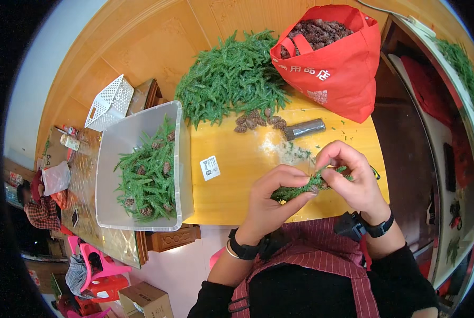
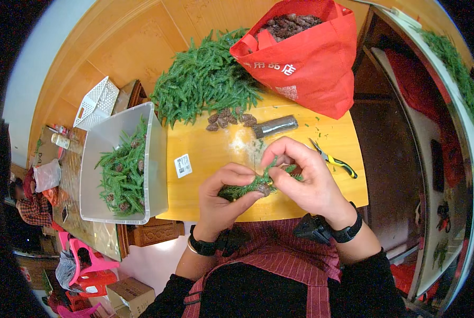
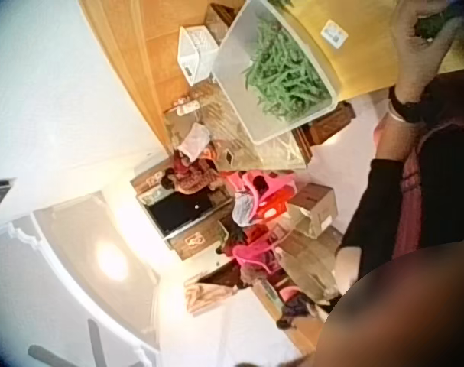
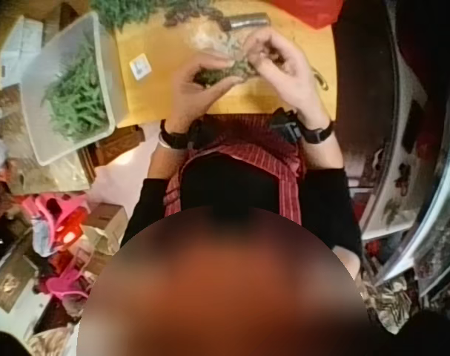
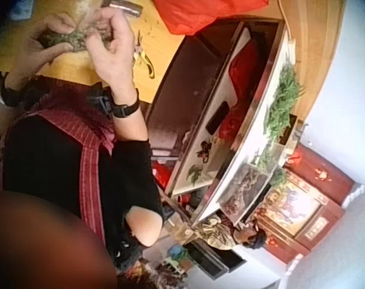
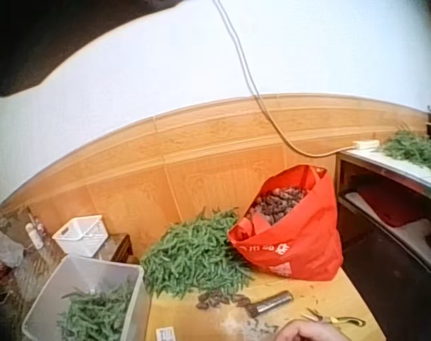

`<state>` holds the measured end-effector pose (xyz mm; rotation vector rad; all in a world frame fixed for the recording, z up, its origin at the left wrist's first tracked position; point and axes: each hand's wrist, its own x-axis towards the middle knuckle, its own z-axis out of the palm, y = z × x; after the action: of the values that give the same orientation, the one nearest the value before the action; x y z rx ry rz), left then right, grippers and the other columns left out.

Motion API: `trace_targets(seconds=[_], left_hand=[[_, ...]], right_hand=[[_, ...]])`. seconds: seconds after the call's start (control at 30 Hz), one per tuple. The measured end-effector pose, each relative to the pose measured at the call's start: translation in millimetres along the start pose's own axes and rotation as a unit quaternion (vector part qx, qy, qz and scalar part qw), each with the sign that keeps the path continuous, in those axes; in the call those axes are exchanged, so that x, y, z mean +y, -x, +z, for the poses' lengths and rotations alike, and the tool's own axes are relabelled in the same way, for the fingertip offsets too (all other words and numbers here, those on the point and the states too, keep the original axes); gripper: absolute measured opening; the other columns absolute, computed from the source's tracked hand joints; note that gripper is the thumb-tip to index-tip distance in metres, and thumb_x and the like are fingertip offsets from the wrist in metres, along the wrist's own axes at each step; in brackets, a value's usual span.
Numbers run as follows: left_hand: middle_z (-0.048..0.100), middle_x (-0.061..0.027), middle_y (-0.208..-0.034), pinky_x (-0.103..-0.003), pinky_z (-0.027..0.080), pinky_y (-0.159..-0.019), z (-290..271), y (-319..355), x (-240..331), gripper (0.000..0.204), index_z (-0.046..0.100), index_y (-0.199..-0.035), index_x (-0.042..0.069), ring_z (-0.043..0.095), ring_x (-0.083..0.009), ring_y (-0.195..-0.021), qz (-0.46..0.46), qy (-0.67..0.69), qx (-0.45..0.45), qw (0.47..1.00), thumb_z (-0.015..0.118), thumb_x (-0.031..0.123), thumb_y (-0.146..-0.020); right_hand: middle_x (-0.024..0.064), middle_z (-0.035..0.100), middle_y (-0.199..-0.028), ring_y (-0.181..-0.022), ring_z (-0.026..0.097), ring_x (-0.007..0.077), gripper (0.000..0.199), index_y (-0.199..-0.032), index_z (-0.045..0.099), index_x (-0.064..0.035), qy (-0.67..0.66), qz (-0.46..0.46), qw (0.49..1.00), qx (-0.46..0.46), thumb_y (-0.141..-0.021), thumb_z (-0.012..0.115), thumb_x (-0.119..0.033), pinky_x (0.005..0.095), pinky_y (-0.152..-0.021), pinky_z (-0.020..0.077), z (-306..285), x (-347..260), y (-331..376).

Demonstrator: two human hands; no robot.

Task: Trimming and preparing botanical sprigs and seed pods using pliers at a workbench.

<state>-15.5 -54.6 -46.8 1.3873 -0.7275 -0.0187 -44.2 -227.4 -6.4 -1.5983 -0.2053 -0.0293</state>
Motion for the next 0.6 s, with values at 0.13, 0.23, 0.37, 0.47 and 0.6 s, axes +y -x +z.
trace_targets(seconds=[0.13,0.23,0.37,0.47,0.6], left_hand=[[0.057,-0.0128,-0.092,-0.025,0.047,-0.068,-1.5,0.0,-1.1,0.026,0.057,-0.087,0.002,0.057,-0.0163,-0.081,-0.014,0.002,0.002,1.0,0.068,-0.008,-0.066],[0.057,-0.0124,-0.092,-0.024,0.047,-0.067,-3.8,0.2,0.3,0.026,0.057,-0.088,0.002,0.056,-0.0155,-0.081,-0.013,0.003,0.001,1.0,0.068,-0.007,-0.066],[0.057,-0.0112,-0.09,-0.026,0.046,-0.07,-3.1,-2.5,2.6,0.027,0.058,-0.087,0.003,0.056,-0.0162,-0.082,-0.021,0.003,-0.013,1.0,0.069,-0.006,-0.065],[0.057,-0.0106,-0.09,-0.027,0.045,-0.073,-3.3,-4.5,2.3,0.028,0.058,-0.087,0.003,0.056,-0.017,-0.083,-0.001,-0.031,-0.018,0.999,0.07,-0.006,-0.064],[0.057,-0.0103,-0.091,-0.027,0.045,-0.073,-4.2,-4.7,0.9,0.028,0.059,-0.087,0.003,0.056,-0.0172,-0.084,0.003,-0.038,-0.022,0.999,0.071,-0.005,-0.063]], right_hand=[[0.0031,0.051,-0.082,-0.073,0.049,0.0084,0.008,-0.081,0.051,-0.0026,0.001,-0.002,1.0,-0.007,-0.075,0.048,0.001,0.0201,-0.064,0.0398,-2.9,4.4,0.4],[0.0047,0.052,-0.083,-0.074,0.05,0.0092,0.008,-0.079,0.052,-0.0022,0.039,-0.045,0.998,-0.014,-0.073,0.049,0.003,0.0203,-0.066,0.0401,-1.8,0.3,-0.3],[0.0056,0.053,-0.083,-0.074,0.051,0.0104,0.01,-0.073,0.055,-0.0026,0.033,-0.054,0.998,-0.017,-0.068,0.062,0.001,0.0217,-0.065,0.0405,-7.1,-0.6,1.5],[0.005,0.054,-0.08,-0.073,0.052,0.0106,0.016,-0.071,0.055,-0.0036,0.091,-0.07,0.993,-0.029,-0.065,0.07,-0.002,0.0224,-0.064,0.0408,-12.5,3.3,-0.3],[0.0036,0.054,-0.076,-0.073,0.052,0.0099,0.018,-0.071,0.055,-0.0044,0.113,-0.069,0.991,-0.031,-0.065,0.072,-0.003,0.0219,-0.062,0.0399,-13.4,3.6,0.1]])
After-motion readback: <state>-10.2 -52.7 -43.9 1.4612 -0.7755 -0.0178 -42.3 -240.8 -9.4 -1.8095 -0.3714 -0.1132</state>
